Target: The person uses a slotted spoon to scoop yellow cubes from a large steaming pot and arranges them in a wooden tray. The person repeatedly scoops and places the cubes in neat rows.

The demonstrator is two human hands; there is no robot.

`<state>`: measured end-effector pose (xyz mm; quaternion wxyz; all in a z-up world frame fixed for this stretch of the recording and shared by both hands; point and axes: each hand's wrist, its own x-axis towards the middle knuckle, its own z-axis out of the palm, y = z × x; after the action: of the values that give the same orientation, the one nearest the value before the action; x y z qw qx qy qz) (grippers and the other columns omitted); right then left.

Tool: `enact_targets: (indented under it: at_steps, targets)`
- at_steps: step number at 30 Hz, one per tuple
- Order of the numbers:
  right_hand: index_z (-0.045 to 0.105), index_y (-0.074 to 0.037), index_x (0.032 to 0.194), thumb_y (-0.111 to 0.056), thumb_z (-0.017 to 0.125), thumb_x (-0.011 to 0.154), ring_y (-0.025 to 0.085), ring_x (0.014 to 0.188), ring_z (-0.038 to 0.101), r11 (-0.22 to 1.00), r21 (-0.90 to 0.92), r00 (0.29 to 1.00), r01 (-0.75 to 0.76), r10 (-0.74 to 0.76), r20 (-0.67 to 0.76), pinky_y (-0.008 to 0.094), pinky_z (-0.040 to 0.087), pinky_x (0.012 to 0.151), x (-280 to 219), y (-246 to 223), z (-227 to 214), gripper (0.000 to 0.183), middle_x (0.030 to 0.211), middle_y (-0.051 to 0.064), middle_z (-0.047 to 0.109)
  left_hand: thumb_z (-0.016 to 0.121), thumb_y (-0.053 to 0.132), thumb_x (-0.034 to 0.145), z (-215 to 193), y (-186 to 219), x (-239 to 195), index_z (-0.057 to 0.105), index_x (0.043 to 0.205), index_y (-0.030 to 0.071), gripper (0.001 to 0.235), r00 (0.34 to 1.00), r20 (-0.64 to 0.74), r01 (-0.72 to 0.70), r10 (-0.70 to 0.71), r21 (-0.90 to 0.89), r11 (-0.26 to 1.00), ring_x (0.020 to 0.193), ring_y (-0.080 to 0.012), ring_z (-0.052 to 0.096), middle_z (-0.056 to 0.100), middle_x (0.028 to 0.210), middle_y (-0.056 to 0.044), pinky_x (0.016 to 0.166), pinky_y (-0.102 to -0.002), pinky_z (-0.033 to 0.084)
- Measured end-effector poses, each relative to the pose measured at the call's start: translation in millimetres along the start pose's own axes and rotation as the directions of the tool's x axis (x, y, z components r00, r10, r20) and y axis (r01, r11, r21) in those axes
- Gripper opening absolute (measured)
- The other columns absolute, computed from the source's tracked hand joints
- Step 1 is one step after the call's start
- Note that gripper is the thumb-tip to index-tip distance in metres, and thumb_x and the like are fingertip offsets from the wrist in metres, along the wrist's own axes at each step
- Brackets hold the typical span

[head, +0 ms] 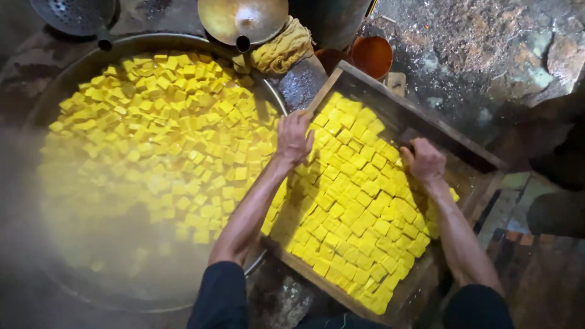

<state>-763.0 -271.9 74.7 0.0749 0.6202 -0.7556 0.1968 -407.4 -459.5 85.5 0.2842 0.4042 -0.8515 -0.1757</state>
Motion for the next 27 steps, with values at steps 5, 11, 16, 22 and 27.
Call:
enact_targets:
  at_steps: [5, 11, 16, 22, 27]
  targets:
    - [0.071, -0.009, 0.107, -0.028, 0.080, 0.092, 0.031, 0.091, 0.071, 0.999, -0.049, 0.999, -0.016, 0.014, -0.050, 0.041, 0.056, 0.074, -20.1, 0.1, 2.1, 0.026, 0.102, 0.010, 0.071, 0.060, 0.008, 0.091, 64.1, -10.2, 61.7, 0.045, 0.148, 0.006, 0.058, 0.988, 0.149, -0.040, 0.031, 0.057, 0.998, 0.133, -0.0360, 0.051, 0.054, 0.138, -0.021, 0.119, -0.064, 0.023]
    - [0.070, -0.007, 0.109, -0.024, 0.080, 0.092, 0.031, 0.090, 0.070, 0.998, -0.044, 0.997, 0.044, -0.046, -0.065, 0.040, 0.056, 0.076, -41.3, -5.2, -16.2, 0.026, 0.102, 0.011, 0.071, 0.056, 0.002, 0.084, 102.5, 4.5, 109.2, 0.041, 0.149, 0.003, 0.067, 0.965, 0.234, -0.139, 0.118, 0.075, 0.987, 0.135, -0.0336, 0.052, 0.058, 0.134, -0.017, 0.122, -0.060, 0.026]
    - [0.070, -0.008, 0.104, -0.023, 0.082, 0.089, 0.032, 0.090, 0.070, 0.987, -0.073, 0.987, -0.144, 0.139, -0.079, 0.043, 0.055, 0.076, -60.3, -10.2, -23.5, 0.024, 0.098, 0.012, 0.070, 0.061, 0.007, 0.077, 123.5, 26.0, 101.9, 0.039, 0.147, -0.001, 0.073, 0.973, 0.148, -0.192, 0.176, 0.103, 0.976, 0.136, -0.0351, 0.048, 0.055, 0.135, -0.020, 0.119, -0.061, 0.023]
    - [0.068, -0.007, 0.111, -0.024, 0.077, 0.096, 0.035, 0.094, 0.069, 0.981, 0.001, 0.978, -0.192, 0.191, -0.084, 0.044, 0.054, 0.079, -72.3, -12.1, -30.2, 0.025, 0.105, 0.014, 0.070, 0.059, 0.010, 0.092, 109.4, 27.5, -1.1, 0.054, 0.140, 0.005, 0.049, 0.956, 0.152, -0.259, 0.251, 0.034, 0.965, 0.145, -0.0330, 0.043, 0.051, 0.151, -0.019, 0.121, -0.063, 0.020]
    - [0.070, -0.005, 0.111, -0.025, 0.079, 0.092, 0.038, 0.094, 0.069, 0.991, 0.032, 0.989, -0.132, 0.134, -0.068, 0.046, 0.055, 0.078, -71.6, -19.6, -36.8, 0.029, 0.104, 0.017, 0.071, 0.067, 0.017, 0.075, 23.4, 0.0, -171.9, 0.062, 0.129, 0.005, 0.055, 0.996, 0.088, 0.041, -0.030, -0.118, 0.992, 0.124, -0.0387, 0.054, 0.059, 0.134, -0.020, 0.108, -0.065, 0.033]
